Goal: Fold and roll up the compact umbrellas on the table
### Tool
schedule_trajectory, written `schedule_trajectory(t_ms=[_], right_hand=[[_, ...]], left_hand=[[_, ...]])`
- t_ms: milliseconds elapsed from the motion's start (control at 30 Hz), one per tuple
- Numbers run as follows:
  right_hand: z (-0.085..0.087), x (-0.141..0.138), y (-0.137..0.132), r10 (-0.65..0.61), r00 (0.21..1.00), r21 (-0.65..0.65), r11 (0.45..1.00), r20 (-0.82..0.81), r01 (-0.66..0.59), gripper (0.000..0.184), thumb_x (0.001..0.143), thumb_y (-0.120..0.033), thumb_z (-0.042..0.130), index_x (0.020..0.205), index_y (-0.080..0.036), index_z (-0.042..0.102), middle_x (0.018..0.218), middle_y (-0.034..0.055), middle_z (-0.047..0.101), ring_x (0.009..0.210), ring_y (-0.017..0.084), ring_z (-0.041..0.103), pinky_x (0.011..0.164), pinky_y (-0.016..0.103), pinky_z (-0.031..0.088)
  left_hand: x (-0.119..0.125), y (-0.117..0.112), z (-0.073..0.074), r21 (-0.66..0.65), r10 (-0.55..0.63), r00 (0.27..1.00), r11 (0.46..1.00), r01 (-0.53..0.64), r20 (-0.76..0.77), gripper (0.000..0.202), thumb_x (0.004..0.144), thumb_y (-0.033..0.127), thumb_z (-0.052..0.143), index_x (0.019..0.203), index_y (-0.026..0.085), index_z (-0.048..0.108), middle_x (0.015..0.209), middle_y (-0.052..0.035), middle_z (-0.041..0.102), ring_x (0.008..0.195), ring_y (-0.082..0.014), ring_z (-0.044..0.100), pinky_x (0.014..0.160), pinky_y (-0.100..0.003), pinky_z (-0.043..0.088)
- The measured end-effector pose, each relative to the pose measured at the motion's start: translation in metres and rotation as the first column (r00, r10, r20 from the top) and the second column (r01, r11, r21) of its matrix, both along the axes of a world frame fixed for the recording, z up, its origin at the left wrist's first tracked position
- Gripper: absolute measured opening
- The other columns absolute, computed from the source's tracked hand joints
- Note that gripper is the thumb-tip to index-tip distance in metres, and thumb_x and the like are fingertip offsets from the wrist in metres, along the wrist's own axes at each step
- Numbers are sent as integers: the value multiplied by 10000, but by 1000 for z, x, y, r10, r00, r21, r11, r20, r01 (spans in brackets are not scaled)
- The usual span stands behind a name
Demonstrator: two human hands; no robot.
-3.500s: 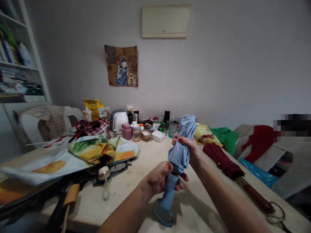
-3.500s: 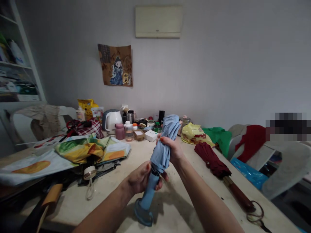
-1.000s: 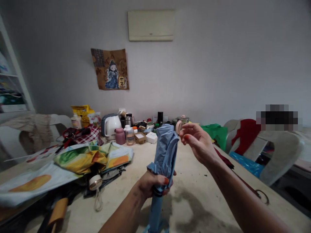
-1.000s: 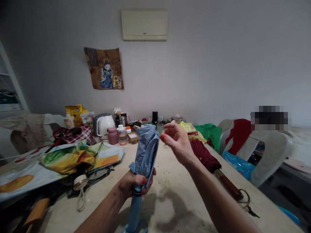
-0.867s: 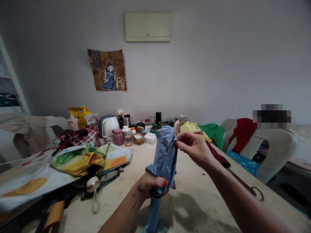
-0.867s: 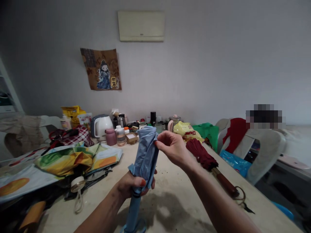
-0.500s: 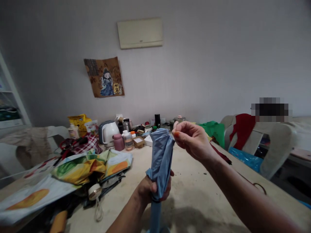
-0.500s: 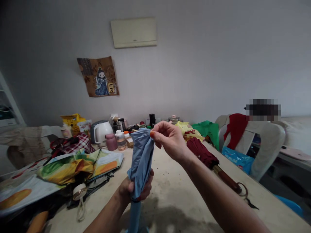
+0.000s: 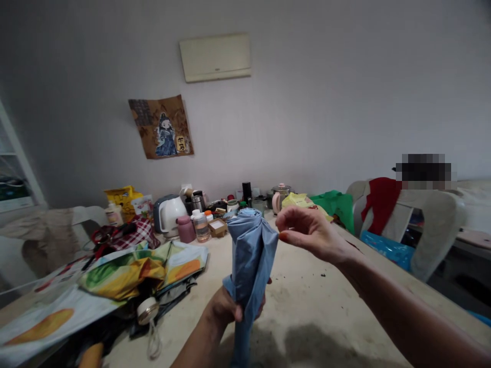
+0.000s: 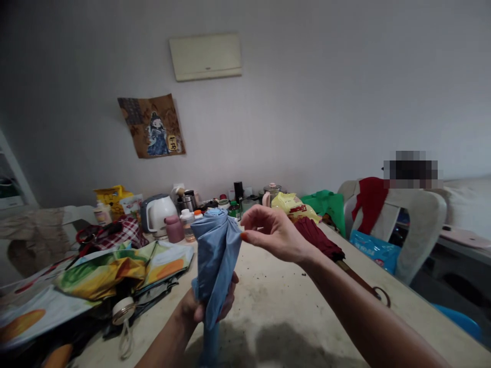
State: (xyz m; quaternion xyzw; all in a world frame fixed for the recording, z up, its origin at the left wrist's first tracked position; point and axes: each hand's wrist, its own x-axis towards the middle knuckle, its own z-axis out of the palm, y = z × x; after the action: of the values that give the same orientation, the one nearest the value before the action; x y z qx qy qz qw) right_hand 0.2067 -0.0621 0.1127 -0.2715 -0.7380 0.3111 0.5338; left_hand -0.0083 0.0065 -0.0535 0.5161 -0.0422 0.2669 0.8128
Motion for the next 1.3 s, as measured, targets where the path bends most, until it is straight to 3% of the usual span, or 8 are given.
schedule_trajectory(t_ms=[300,533,667,800,967,1133,1200,1300], right_hand=[[-4,-5,-4,-8,999,-152,988,41,14,240,704,-372,787,771,-171,676,658,7,583,566,99,477,468,216,379],[7,-5,-1,80,996,-304,949,-39,-88,321,677,-392,793,644,-146,590,692,-7,523,504,36,318,425,186,205],[28,-11,-3,45,999,-184,982,-4,-45,395,685,-427,782,577,-141,533,916,50,541,564,43,372,441,196,276],[43,-19,2,-126,982,42,990,-137,133,381,734,-473,750,664,-155,552,801,27,529,554,53,383,451,203,296],[7,-18,33,-348,896,-253,925,-277,282,489,642,-576,779,810,-180,545,747,-1,529,599,87,454,436,178,327],[-51,-46,42,8,980,-447,889,-200,-98,581,512,-459,861,928,-175,571,800,16,609,724,156,582,609,272,491],[-59,-62,40,-19,973,-429,899,-231,-85,563,510,-415,856,935,-175,577,832,27,626,775,191,610,697,332,526],[-57,-77,43,-265,932,-211,953,-246,215,741,518,-318,845,1175,-173,537,1112,91,632,1035,255,609,962,407,477]], left_hand=[[-3,4,-6,94,141,988,986,-135,-66,919,380,368,955,1196,100,631,627,-4,594,494,-93,511,472,-208,371],[-5,0,1,51,187,977,982,-182,-106,890,366,314,958,1171,101,643,669,-26,625,509,-93,506,469,-208,358],[-2,-4,7,32,258,955,966,-256,-147,835,354,271,956,1120,105,669,669,-14,616,524,-91,505,472,-208,344],[5,-7,11,-14,295,944,954,-300,-148,791,394,395,939,1083,111,672,676,8,561,488,-58,451,432,-196,290],[9,-5,14,-51,287,958,957,-286,24,718,488,438,913,1091,139,661,710,6,536,493,-41,420,420,-184,265],[13,-7,14,-22,246,969,969,-247,-28,687,442,515,909,945,108,677,654,8,541,463,-46,425,417,-196,268],[15,-10,14,8,304,946,952,-305,-117,667,395,573,895,787,90,655,603,4,534,438,-49,415,414,-206,260],[17,-17,21,60,472,828,877,-477,-304,612,323,513,905,653,103,593,552,11,525,457,-58,427,443,-206,269]])
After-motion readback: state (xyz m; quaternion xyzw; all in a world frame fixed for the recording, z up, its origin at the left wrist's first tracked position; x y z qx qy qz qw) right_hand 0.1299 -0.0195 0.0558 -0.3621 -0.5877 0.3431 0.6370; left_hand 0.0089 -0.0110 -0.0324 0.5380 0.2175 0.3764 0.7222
